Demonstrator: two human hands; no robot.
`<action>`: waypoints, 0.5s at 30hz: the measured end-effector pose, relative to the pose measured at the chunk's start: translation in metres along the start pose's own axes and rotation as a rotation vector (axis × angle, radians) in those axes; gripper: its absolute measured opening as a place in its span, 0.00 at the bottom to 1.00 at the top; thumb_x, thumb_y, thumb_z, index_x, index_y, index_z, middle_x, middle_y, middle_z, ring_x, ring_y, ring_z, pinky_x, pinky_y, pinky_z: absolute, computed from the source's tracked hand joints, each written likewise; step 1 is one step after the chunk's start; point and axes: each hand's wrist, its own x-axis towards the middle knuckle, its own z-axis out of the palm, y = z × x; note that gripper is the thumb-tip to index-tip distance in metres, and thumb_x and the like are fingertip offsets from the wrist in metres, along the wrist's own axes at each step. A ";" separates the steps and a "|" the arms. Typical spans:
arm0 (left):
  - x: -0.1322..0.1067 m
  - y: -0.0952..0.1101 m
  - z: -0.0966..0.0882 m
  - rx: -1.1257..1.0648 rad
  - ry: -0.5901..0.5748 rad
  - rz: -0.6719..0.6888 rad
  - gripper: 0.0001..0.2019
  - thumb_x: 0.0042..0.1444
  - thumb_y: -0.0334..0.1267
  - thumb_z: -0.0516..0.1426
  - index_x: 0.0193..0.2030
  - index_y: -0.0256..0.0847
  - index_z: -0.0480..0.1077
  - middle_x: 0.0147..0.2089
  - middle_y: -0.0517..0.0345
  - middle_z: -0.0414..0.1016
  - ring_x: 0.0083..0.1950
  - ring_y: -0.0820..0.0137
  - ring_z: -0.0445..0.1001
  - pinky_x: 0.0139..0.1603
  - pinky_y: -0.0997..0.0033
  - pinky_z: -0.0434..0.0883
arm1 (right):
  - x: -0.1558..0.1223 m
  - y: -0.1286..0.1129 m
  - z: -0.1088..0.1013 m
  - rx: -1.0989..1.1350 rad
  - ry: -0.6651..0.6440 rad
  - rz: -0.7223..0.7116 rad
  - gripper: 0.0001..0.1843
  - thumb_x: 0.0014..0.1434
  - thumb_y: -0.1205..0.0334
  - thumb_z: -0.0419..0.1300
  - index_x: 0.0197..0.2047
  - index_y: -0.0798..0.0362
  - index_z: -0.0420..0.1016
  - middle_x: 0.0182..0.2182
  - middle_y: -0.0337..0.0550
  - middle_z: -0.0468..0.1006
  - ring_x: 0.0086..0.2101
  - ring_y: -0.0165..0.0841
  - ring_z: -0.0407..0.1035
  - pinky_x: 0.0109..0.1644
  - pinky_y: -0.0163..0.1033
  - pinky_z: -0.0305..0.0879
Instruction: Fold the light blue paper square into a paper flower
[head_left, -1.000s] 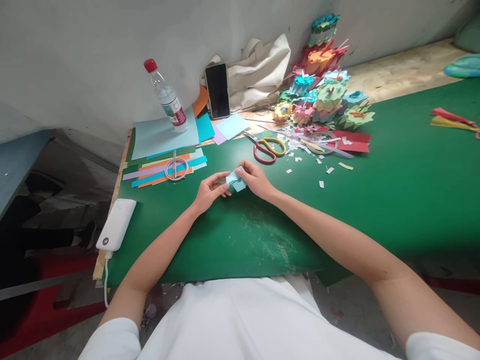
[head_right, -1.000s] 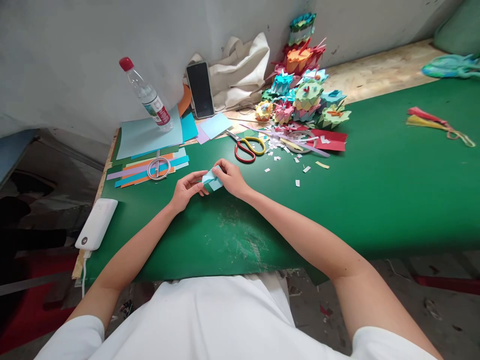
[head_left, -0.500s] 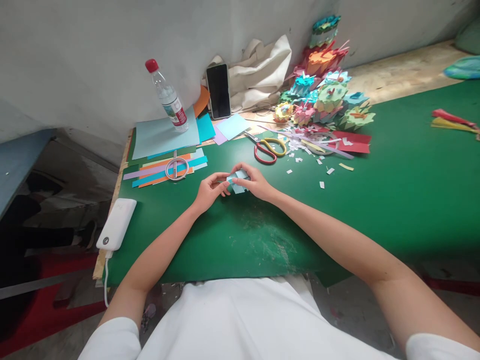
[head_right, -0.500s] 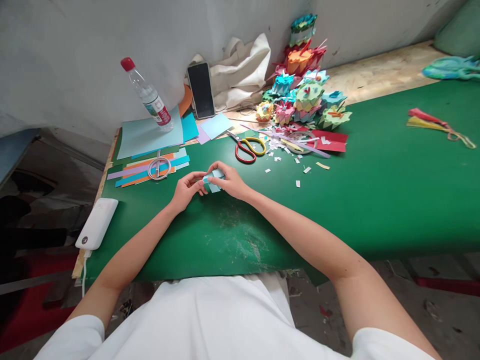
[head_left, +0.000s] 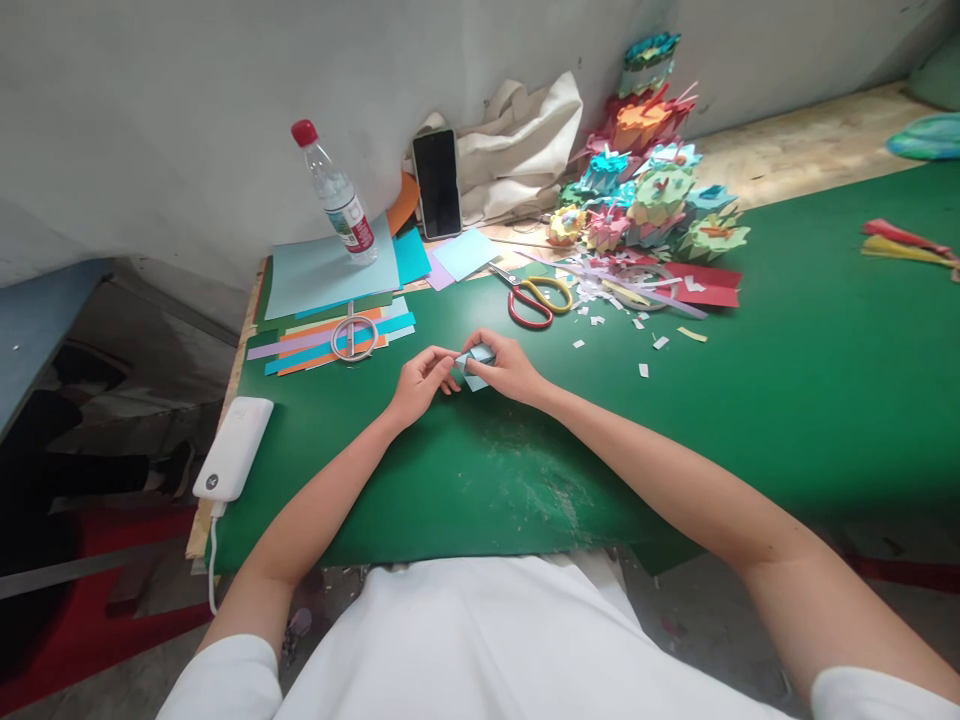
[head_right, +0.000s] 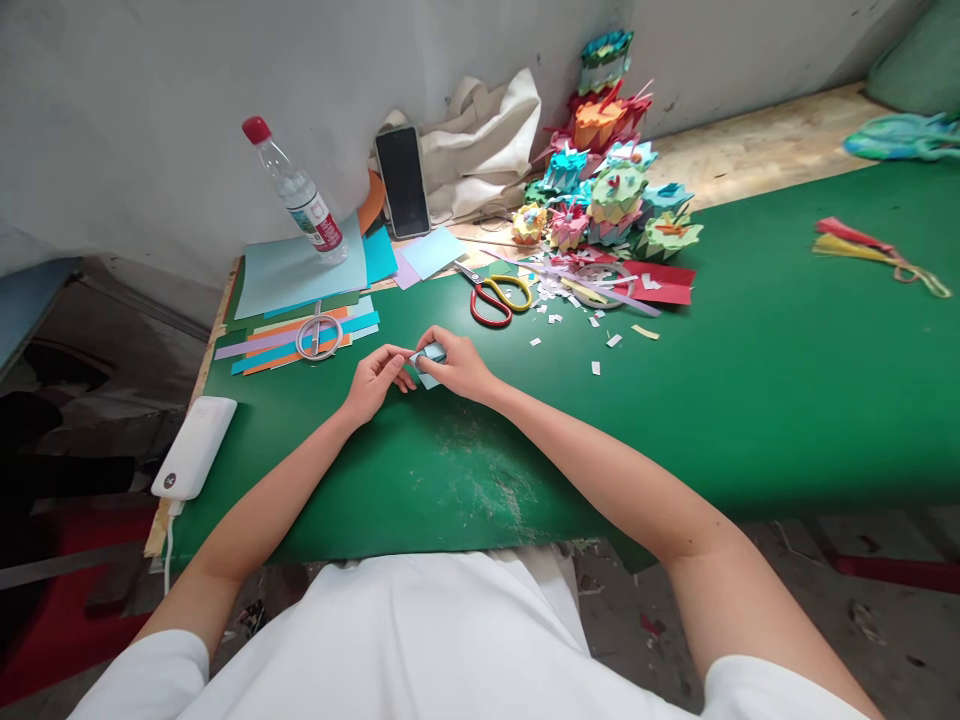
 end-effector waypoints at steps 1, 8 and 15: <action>0.000 0.000 0.000 0.004 0.007 0.001 0.23 0.56 0.58 0.59 0.41 0.37 0.72 0.26 0.60 0.74 0.26 0.74 0.76 0.27 0.76 0.72 | 0.000 0.000 0.000 -0.004 -0.001 -0.003 0.10 0.53 0.55 0.58 0.34 0.53 0.67 0.23 0.34 0.68 0.24 0.26 0.57 0.31 0.33 0.52; -0.001 0.003 0.001 0.025 0.051 0.010 0.19 0.53 0.53 0.63 0.36 0.36 0.74 0.25 0.61 0.74 0.26 0.75 0.75 0.28 0.75 0.72 | 0.000 -0.001 -0.001 -0.045 -0.028 -0.025 0.08 0.51 0.58 0.57 0.33 0.53 0.67 0.23 0.34 0.67 0.25 0.26 0.57 0.31 0.32 0.52; -0.002 0.002 0.000 0.032 0.060 0.015 0.18 0.51 0.52 0.64 0.33 0.37 0.73 0.26 0.61 0.75 0.26 0.76 0.74 0.28 0.75 0.73 | 0.002 0.001 -0.003 -0.091 -0.083 -0.036 0.06 0.49 0.60 0.56 0.31 0.53 0.67 0.22 0.33 0.67 0.25 0.26 0.56 0.31 0.33 0.50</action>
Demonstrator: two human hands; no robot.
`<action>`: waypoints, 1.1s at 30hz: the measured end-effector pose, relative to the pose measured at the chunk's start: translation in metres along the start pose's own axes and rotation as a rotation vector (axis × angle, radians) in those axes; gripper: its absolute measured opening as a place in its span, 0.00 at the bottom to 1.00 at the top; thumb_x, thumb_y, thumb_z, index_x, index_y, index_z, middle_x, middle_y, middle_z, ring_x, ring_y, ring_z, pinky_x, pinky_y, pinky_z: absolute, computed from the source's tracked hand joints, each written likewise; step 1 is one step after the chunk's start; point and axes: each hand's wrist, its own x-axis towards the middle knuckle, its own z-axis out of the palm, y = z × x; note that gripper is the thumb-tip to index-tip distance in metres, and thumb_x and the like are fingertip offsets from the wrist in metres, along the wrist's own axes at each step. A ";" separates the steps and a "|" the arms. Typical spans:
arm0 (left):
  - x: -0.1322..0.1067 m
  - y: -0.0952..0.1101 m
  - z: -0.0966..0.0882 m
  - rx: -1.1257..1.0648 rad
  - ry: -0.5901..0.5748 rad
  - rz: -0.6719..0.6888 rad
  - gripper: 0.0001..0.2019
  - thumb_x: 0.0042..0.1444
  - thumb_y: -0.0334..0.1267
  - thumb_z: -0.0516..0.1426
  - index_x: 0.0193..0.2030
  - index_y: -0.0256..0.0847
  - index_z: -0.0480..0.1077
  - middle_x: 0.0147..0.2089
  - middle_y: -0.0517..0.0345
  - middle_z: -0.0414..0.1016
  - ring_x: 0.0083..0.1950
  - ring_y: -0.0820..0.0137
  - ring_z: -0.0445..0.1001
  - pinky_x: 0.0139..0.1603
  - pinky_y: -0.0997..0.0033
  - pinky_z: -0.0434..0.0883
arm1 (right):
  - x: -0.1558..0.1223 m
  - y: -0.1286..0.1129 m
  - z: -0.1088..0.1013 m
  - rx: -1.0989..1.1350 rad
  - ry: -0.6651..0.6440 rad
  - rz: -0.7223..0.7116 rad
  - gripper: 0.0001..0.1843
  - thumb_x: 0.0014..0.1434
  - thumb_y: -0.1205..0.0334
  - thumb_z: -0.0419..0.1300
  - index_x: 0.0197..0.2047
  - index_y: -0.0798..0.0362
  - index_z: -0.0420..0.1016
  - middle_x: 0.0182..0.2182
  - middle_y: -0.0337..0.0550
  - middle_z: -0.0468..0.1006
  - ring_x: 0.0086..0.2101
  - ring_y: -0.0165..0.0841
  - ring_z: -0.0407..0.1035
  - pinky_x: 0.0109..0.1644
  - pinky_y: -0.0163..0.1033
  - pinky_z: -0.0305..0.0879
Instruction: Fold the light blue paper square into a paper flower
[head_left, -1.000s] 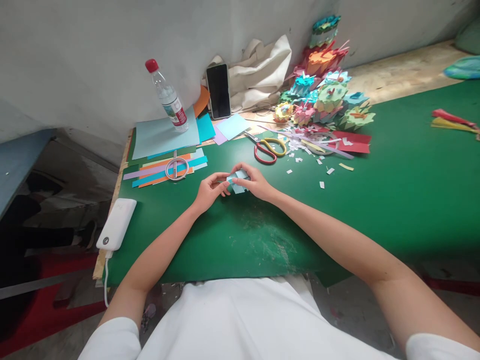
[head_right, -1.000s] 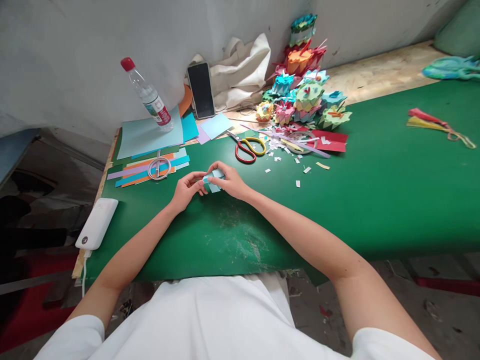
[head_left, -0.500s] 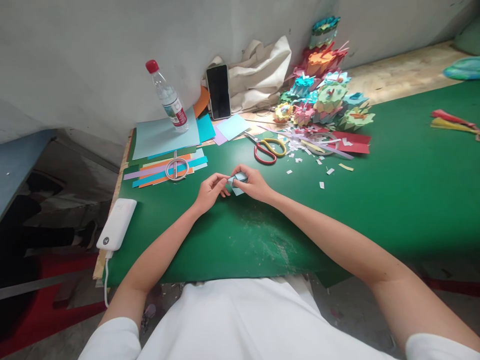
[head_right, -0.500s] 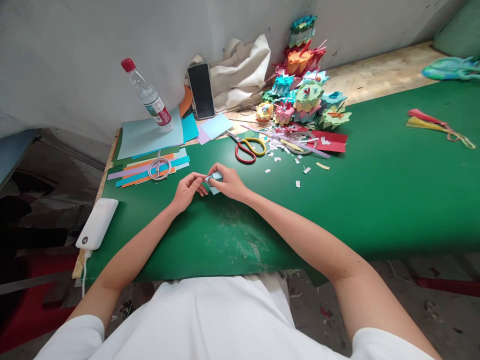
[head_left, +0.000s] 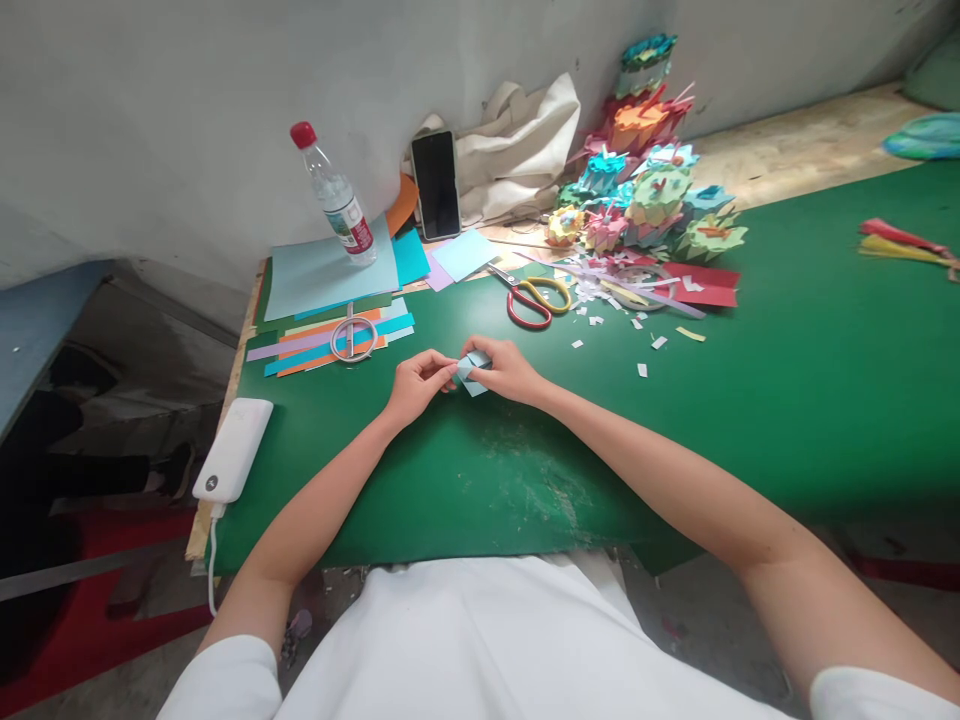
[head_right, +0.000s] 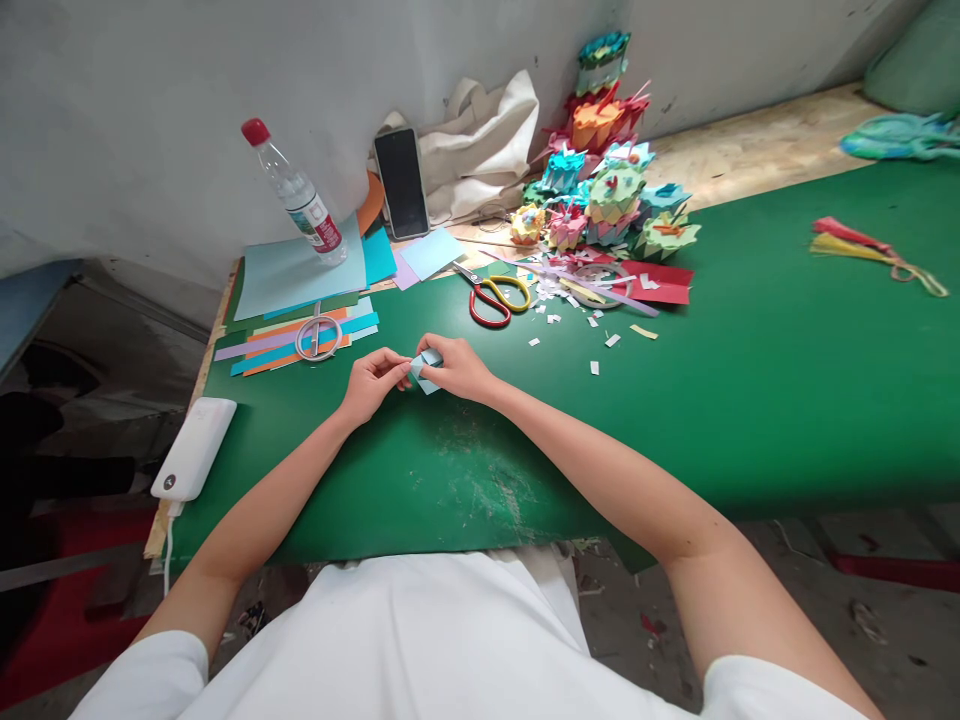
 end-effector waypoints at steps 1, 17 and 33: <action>0.000 0.000 0.000 0.002 -0.004 0.000 0.18 0.51 0.52 0.64 0.33 0.37 0.73 0.27 0.61 0.75 0.26 0.76 0.74 0.29 0.75 0.73 | 0.000 0.000 0.000 -0.003 -0.005 -0.002 0.06 0.49 0.60 0.56 0.31 0.53 0.66 0.22 0.33 0.66 0.25 0.26 0.56 0.31 0.33 0.50; 0.003 0.001 -0.001 0.021 -0.079 -0.032 0.19 0.53 0.55 0.61 0.35 0.37 0.71 0.26 0.61 0.74 0.26 0.75 0.74 0.28 0.76 0.71 | -0.002 0.002 0.000 -0.018 -0.019 -0.095 0.07 0.53 0.57 0.54 0.30 0.52 0.64 0.20 0.32 0.62 0.23 0.25 0.53 0.30 0.33 0.48; 0.001 -0.001 -0.006 0.192 -0.282 -0.048 0.22 0.59 0.57 0.55 0.38 0.37 0.73 0.29 0.58 0.75 0.32 0.73 0.74 0.36 0.75 0.71 | -0.003 0.005 0.001 -0.018 -0.041 -0.136 0.09 0.56 0.55 0.54 0.34 0.51 0.60 0.23 0.32 0.64 0.24 0.25 0.55 0.30 0.33 0.49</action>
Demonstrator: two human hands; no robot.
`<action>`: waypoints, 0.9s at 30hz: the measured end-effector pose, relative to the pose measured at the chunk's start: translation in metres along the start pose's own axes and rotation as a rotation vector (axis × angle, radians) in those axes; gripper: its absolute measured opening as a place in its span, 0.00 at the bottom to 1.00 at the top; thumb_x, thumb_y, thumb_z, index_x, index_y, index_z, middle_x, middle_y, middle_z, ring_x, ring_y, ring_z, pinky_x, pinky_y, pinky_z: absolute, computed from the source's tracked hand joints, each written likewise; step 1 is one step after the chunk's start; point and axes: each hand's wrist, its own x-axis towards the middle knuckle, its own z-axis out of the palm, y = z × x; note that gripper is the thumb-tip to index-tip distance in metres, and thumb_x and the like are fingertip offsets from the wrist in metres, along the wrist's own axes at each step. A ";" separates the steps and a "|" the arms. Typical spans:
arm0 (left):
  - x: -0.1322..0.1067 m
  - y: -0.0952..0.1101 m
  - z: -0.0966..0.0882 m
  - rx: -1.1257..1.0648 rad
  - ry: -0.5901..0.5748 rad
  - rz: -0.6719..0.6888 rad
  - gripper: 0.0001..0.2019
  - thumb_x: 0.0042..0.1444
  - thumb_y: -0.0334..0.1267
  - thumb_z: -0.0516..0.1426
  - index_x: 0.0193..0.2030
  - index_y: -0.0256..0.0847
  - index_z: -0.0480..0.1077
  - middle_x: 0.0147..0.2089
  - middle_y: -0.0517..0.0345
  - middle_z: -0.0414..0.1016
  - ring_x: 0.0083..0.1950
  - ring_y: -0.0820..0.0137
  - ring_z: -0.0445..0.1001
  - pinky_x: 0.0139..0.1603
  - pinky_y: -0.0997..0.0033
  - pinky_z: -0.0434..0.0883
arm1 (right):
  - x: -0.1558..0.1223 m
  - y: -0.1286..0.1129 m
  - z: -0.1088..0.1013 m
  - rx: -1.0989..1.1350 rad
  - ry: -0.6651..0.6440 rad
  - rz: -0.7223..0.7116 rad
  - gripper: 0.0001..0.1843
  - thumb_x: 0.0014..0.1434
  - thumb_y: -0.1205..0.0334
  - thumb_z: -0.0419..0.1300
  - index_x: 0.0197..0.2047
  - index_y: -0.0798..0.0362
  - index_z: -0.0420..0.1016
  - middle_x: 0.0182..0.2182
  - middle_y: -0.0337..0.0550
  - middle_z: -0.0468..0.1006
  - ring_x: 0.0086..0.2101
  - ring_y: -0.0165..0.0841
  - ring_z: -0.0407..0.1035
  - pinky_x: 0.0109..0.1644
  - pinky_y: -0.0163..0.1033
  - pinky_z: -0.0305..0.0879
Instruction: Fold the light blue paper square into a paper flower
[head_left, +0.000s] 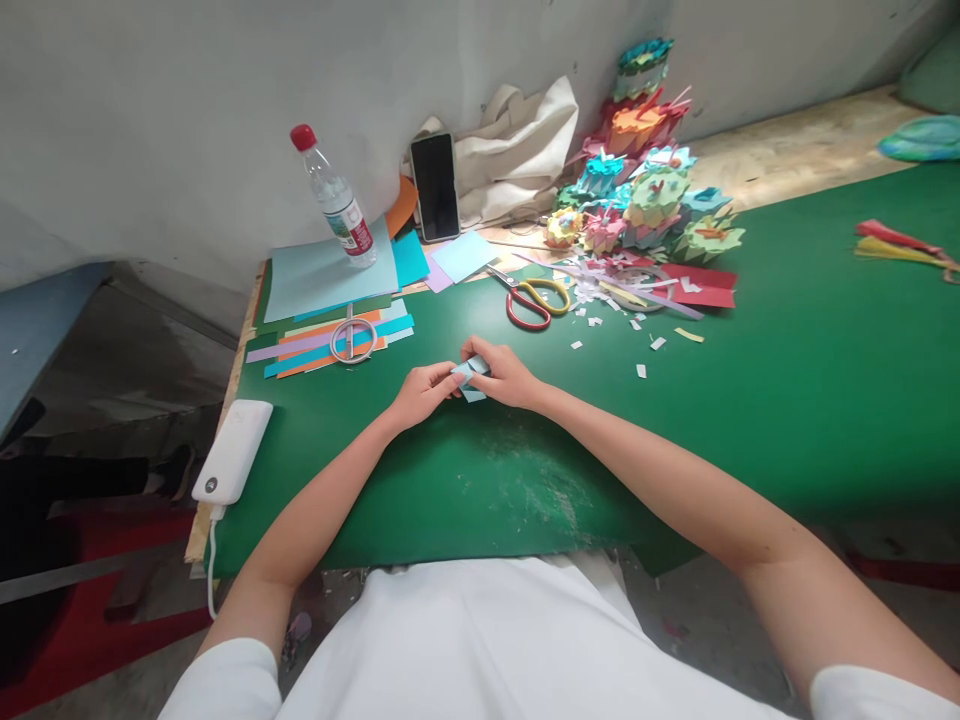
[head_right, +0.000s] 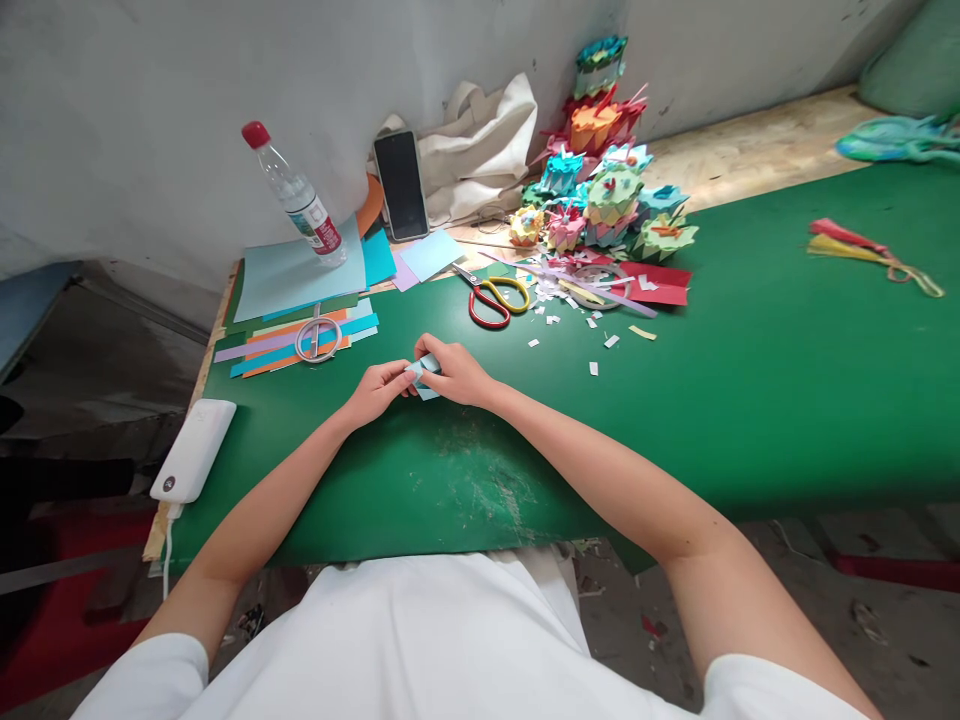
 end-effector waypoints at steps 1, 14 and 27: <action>0.000 0.000 0.000 0.005 0.005 0.001 0.23 0.60 0.58 0.54 0.38 0.37 0.73 0.29 0.58 0.75 0.32 0.73 0.74 0.36 0.75 0.71 | 0.000 0.000 0.000 0.003 -0.007 0.000 0.08 0.57 0.55 0.53 0.34 0.51 0.60 0.23 0.32 0.64 0.24 0.26 0.56 0.31 0.33 0.50; 0.001 0.000 0.001 -0.010 0.019 -0.004 0.22 0.58 0.57 0.55 0.35 0.37 0.72 0.28 0.59 0.74 0.31 0.74 0.73 0.34 0.76 0.70 | 0.001 0.005 -0.005 0.120 -0.063 -0.058 0.16 0.60 0.48 0.47 0.38 0.52 0.62 0.29 0.38 0.69 0.29 0.30 0.61 0.36 0.36 0.56; 0.001 0.000 0.001 -0.020 0.012 -0.013 0.19 0.58 0.54 0.56 0.34 0.37 0.72 0.28 0.59 0.73 0.32 0.74 0.72 0.35 0.75 0.70 | 0.002 0.003 -0.001 0.089 -0.038 0.028 0.15 0.64 0.53 0.45 0.36 0.52 0.66 0.25 0.36 0.68 0.28 0.29 0.61 0.34 0.35 0.55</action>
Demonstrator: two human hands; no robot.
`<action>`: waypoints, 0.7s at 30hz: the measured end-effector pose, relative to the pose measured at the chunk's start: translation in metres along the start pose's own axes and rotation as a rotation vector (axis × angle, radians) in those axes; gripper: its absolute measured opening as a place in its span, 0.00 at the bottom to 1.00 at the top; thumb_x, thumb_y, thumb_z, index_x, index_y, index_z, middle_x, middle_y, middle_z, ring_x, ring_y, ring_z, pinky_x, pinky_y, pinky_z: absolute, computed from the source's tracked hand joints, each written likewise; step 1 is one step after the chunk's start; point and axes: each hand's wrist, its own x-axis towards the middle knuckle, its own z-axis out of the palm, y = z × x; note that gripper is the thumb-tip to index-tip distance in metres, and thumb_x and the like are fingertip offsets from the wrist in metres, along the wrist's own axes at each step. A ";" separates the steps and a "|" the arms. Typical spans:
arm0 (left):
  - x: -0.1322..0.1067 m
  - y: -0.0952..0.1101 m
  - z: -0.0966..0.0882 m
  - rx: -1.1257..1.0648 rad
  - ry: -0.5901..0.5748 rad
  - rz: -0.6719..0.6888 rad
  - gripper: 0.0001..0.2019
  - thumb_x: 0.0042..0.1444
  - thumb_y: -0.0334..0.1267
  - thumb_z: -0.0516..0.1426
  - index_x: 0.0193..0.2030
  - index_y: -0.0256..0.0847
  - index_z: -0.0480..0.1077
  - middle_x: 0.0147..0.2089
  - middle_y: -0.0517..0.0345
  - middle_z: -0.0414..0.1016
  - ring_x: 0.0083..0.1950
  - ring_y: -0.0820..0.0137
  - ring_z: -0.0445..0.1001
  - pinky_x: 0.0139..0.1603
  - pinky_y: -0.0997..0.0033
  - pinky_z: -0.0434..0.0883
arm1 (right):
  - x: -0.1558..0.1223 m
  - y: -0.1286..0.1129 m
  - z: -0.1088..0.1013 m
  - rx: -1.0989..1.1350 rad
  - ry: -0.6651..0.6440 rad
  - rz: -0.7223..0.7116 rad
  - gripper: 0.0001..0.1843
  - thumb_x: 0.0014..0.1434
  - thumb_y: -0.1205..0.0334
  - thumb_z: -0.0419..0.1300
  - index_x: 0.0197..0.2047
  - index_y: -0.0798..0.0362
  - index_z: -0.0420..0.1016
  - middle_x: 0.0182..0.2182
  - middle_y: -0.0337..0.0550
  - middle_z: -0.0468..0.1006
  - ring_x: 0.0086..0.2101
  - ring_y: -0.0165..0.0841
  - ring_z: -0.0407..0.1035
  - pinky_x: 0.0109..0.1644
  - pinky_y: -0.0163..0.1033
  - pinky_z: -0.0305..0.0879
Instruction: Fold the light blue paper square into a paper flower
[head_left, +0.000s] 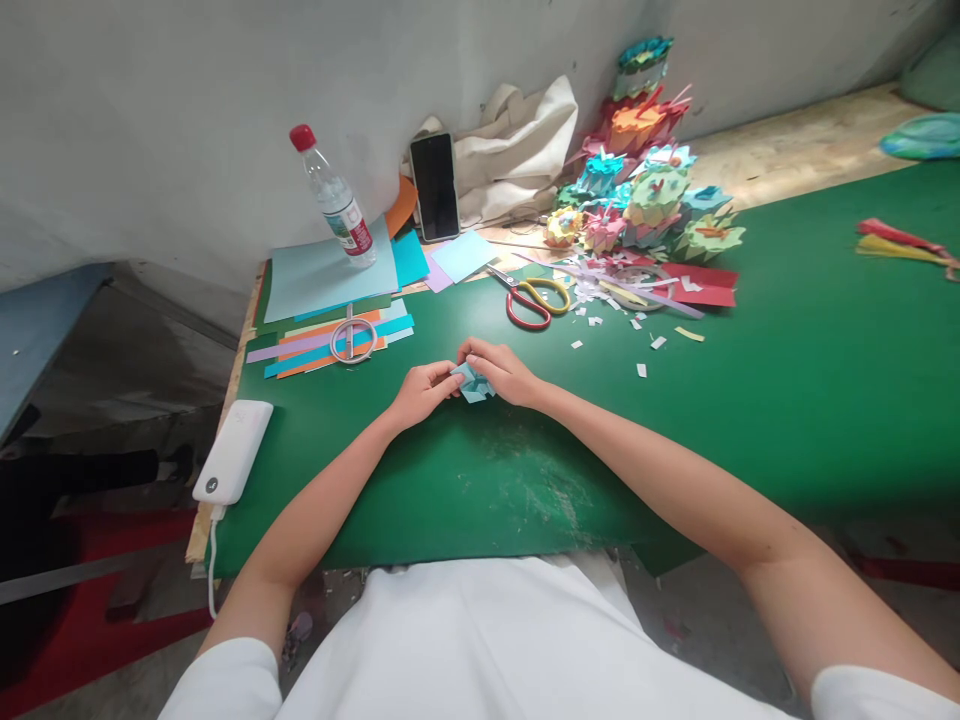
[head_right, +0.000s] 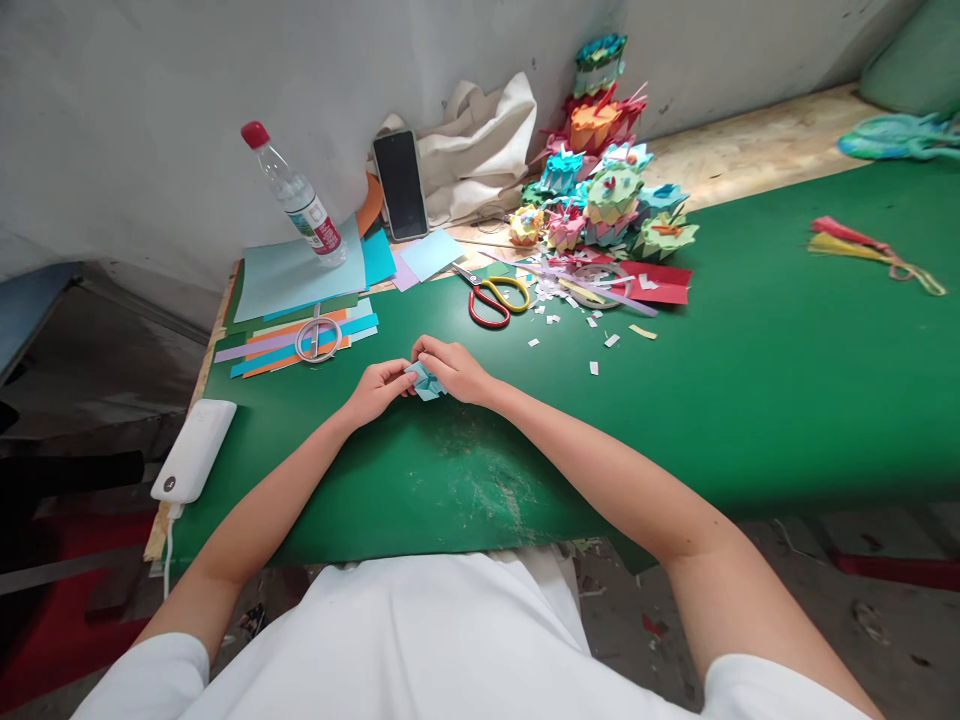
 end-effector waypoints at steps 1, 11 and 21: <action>0.000 0.000 0.000 0.000 0.000 0.000 0.19 0.58 0.54 0.56 0.35 0.37 0.72 0.28 0.59 0.74 0.32 0.74 0.72 0.35 0.75 0.70 | 0.000 0.000 0.000 -0.012 0.002 0.002 0.13 0.63 0.55 0.46 0.36 0.52 0.66 0.26 0.36 0.68 0.28 0.29 0.61 0.34 0.35 0.55; 0.000 -0.001 0.001 -0.003 0.014 -0.001 0.19 0.57 0.54 0.57 0.35 0.37 0.72 0.28 0.60 0.74 0.31 0.74 0.73 0.35 0.75 0.70 | 0.000 -0.002 0.003 -0.081 0.025 0.000 0.10 0.63 0.57 0.47 0.39 0.53 0.65 0.27 0.36 0.71 0.24 0.26 0.59 0.32 0.33 0.53; 0.000 0.000 0.001 0.005 0.025 -0.006 0.22 0.57 0.58 0.56 0.36 0.37 0.72 0.27 0.59 0.74 0.31 0.74 0.72 0.35 0.75 0.70 | -0.002 -0.003 0.001 -0.115 -0.033 -0.009 0.14 0.63 0.49 0.52 0.39 0.52 0.66 0.22 0.33 0.68 0.22 0.25 0.56 0.29 0.32 0.49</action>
